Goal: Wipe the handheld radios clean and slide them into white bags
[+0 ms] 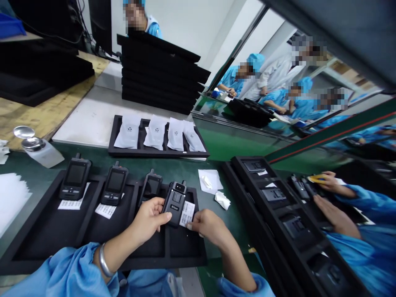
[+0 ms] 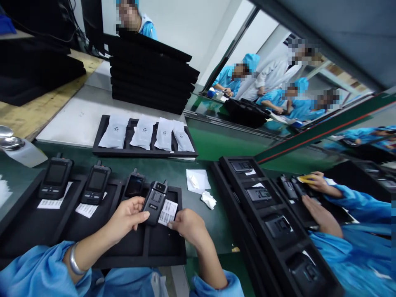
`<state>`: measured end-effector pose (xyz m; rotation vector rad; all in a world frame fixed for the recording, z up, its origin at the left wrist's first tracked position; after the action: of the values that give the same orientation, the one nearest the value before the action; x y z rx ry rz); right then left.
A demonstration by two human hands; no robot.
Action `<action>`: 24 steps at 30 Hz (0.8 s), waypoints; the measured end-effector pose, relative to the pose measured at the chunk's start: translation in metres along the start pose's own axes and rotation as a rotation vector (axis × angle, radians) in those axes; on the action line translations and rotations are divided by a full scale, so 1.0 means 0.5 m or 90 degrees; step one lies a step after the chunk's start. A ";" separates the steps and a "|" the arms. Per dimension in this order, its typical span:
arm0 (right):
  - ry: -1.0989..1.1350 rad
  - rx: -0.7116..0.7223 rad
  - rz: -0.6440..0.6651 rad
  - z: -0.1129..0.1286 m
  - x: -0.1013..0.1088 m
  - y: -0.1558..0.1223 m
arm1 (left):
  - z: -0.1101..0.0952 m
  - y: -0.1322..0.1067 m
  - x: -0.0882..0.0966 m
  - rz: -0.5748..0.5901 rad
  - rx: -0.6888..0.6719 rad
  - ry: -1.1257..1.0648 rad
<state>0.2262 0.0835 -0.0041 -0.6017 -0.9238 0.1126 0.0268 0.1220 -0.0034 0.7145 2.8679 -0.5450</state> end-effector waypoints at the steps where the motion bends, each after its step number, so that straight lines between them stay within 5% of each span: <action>1: -0.008 -0.005 -0.033 0.005 0.009 0.006 | 0.001 0.000 -0.002 0.005 -0.002 0.001; 5: -0.010 0.005 -0.123 0.005 0.024 -0.003 | 0.000 0.001 -0.008 0.022 -0.018 0.009; 14: 0.092 0.107 -0.156 -0.009 -0.003 -0.044 | 0.007 0.000 -0.024 0.055 -0.022 0.028; 19: 0.304 0.198 -0.246 -0.006 0.047 -0.050 | 0.006 -0.002 -0.029 0.090 0.013 0.004; 24: 0.557 0.327 -0.276 0.036 0.111 -0.039 | 0.027 -0.020 -0.061 0.230 0.097 -0.011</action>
<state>0.2430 0.0942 0.0543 0.0647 -0.1330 -0.2845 0.0493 0.0956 -0.0062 1.2108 2.6076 -0.7109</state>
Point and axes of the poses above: each hand's wrist, its own y-axis towards the middle knuckle, its own x-axis out of the back of the hand, z = x × y, the point moved 9 cm from there along y, towards the middle knuckle, and after that the axes turned 9 degrees about y, right-handed, at the moved point
